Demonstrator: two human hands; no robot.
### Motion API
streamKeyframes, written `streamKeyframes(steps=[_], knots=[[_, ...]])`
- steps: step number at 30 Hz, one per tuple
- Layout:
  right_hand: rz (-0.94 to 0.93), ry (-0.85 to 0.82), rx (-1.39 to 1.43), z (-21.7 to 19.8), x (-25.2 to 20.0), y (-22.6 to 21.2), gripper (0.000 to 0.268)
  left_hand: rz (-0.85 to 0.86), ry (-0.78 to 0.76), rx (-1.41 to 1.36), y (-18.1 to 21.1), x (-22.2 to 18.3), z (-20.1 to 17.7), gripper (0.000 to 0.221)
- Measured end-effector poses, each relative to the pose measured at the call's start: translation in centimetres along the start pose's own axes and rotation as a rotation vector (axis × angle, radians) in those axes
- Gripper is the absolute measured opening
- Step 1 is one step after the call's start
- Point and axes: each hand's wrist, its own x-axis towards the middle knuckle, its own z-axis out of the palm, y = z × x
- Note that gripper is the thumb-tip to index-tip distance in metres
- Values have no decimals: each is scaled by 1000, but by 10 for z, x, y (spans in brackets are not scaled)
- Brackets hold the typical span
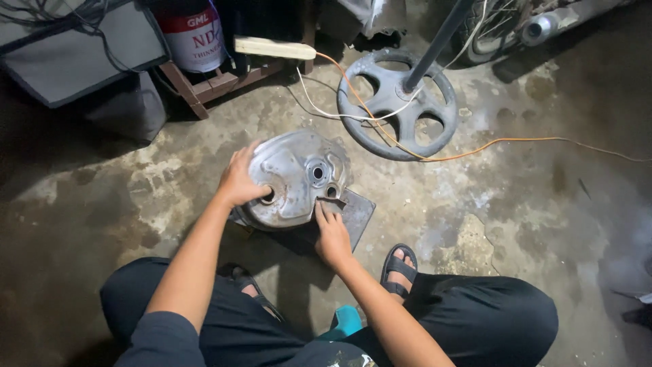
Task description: The person sits on the floor and uses a sanding block to smooth the surface of a round metal object. They hold the object steady with their left hand while rubbing the sanding block over its surface with their right hand.
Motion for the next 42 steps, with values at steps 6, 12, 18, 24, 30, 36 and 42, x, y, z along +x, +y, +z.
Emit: streamKeyframes(steps=[6,12,18,24,30,36,42], knots=[[-200,331,-5,1,-2,-3,82,-15,-97,-65,-8,-2,-33,130],[-249,310,-95,23,-20,-9,84,57,-300,64,-15,12,-32,125],[-33,-17,73,8,-35,-31,101,-77,-436,316,-25,26,-22,113],[28,-112,-49,20,-27,-22,130,-179,-394,263,-22,20,-9,82],[79,-125,-99,9,-1,-34,131,-102,-86,378,-14,25,9,91],[140,-234,-63,-18,10,-36,122,-294,-40,416,53,-1,3,77],[196,-273,-2,-24,39,-23,121,-149,62,487,37,12,12,71]])
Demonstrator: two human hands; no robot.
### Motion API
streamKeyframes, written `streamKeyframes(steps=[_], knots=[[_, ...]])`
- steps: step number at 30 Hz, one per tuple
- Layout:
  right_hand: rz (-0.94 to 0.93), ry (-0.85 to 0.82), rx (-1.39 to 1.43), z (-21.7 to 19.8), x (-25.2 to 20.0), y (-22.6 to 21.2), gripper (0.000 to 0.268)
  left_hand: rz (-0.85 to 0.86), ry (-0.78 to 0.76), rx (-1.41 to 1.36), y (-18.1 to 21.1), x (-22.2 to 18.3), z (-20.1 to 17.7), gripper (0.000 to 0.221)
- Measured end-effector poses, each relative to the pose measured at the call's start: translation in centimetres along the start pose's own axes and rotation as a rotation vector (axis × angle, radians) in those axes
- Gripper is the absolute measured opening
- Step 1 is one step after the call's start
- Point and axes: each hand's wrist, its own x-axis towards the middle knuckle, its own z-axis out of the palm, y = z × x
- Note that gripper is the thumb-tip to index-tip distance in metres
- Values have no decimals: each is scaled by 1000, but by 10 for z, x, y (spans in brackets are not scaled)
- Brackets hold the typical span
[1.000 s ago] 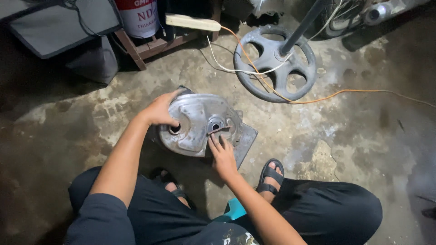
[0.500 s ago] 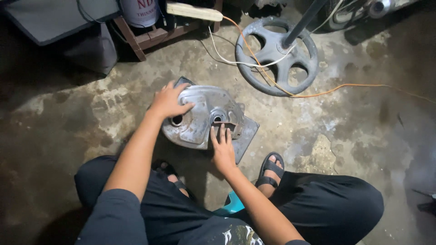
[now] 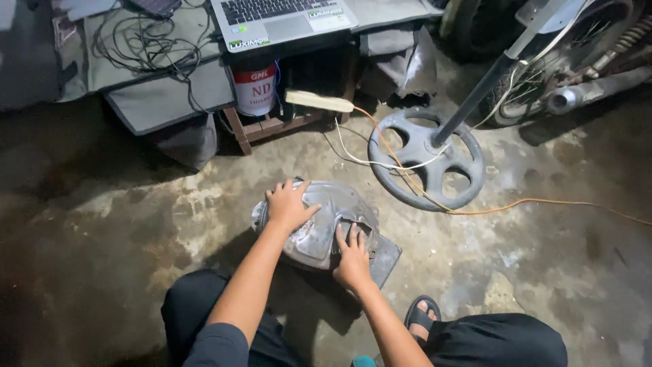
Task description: The person sits on the floor and uses a sanding block to smooth the surface of a round metal object. They hold the object steady with their left hand while rubbing the sanding block over its surface with their right hand.
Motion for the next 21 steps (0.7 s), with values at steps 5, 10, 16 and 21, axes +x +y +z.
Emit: streamKeyframes(steps=[5,10,16,21], knots=[[35,-9,-54,14,-5,-6,124,10,47,30,-3,-3,7,70],[61,-10,-134,14,0,-7,123,25,71,17,1,-1,0,67],[110,23,-105,30,-1,-5,118,50,36,33,1,4,1,71],[113,66,-37,22,37,2,113,40,-38,42,1,7,-2,68]])
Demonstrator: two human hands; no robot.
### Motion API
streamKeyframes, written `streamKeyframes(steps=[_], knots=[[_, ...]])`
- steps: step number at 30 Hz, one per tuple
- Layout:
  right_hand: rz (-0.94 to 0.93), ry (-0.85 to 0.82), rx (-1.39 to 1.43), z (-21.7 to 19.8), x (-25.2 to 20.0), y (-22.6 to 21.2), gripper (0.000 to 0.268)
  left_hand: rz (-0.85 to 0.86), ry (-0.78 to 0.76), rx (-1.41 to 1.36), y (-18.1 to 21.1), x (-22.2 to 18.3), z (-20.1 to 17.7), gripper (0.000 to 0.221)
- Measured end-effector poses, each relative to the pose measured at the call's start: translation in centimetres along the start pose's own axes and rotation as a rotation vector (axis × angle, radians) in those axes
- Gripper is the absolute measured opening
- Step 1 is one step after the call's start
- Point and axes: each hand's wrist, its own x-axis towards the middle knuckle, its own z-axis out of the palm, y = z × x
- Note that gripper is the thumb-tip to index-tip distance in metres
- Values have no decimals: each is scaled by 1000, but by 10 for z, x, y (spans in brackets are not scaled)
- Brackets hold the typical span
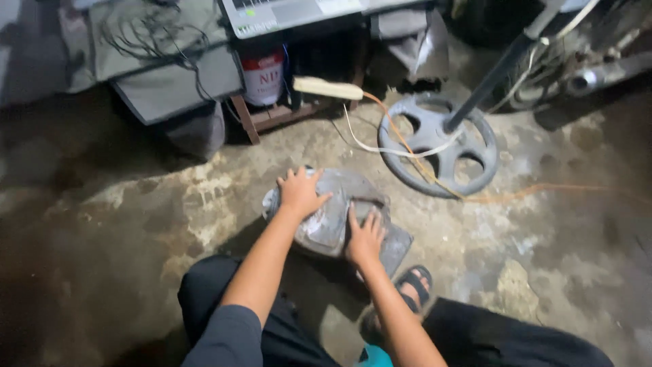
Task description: The person sits on the floor and uses a sanding block to smooth the surface of a round metal object. They hold the object steady with their left hand while rubbing the sanding block over its surface with their right hand.
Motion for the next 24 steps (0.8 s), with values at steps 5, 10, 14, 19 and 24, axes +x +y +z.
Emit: streamKeyframes(steps=[5,10,14,19,24], knots=[[-22,-16,-14,7,-30,-3,115,-7,19,-15,1,-3,-4,69],[-33,9,-17,2,-2,2,119,0,18,11,-1,1,1,69],[-100,145,-22,44,-26,12,114,-6,26,1,-4,-4,17,70],[-150,301,21,47,9,21,97,-8,94,-12,-4,1,22,70],[-121,380,-136,67,-19,18,87,-1,127,-21,-6,2,26,72]])
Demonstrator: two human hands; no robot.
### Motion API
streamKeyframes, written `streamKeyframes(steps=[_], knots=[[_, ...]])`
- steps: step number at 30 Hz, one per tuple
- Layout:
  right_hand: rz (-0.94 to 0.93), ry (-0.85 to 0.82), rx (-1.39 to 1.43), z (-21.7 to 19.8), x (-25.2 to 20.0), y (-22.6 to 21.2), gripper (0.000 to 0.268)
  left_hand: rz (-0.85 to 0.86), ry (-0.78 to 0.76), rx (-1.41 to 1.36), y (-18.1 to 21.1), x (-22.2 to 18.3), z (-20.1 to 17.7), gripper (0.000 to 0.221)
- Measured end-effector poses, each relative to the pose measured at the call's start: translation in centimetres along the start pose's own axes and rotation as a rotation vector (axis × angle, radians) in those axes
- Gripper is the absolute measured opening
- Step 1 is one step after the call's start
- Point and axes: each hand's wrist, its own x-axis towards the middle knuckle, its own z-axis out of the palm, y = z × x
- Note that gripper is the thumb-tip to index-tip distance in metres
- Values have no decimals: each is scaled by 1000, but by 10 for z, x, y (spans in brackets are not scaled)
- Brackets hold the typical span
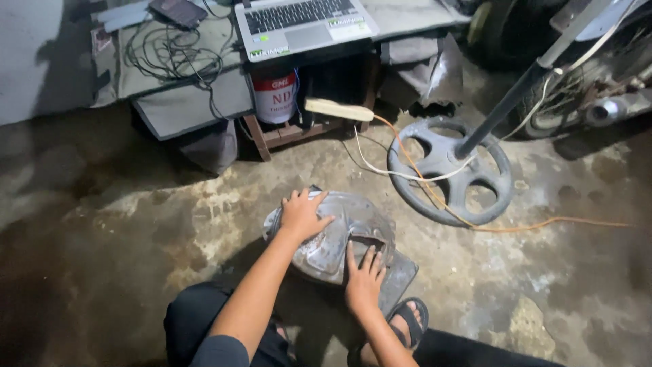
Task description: The person sits on the floor and uses a sanding block to smooth the surface of a round metal object. They hold the object steady with their left hand while rubbing the sanding block over its surface with their right hand.
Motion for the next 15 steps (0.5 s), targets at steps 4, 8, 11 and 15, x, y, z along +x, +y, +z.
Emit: streamKeyframes(steps=[4,8,11,15], knots=[[-20,40,6,-5,36,9,90,-15,-6,18,5,4,-2,70],[-30,26,30,-1,6,2,94,-19,-25,23,6,-4,-5,72],[-41,26,32,-2,15,1,90,-20,-14,14,5,6,-10,70],[56,-348,22,-49,55,1,115,-29,-154,-15,6,2,-23,67]])
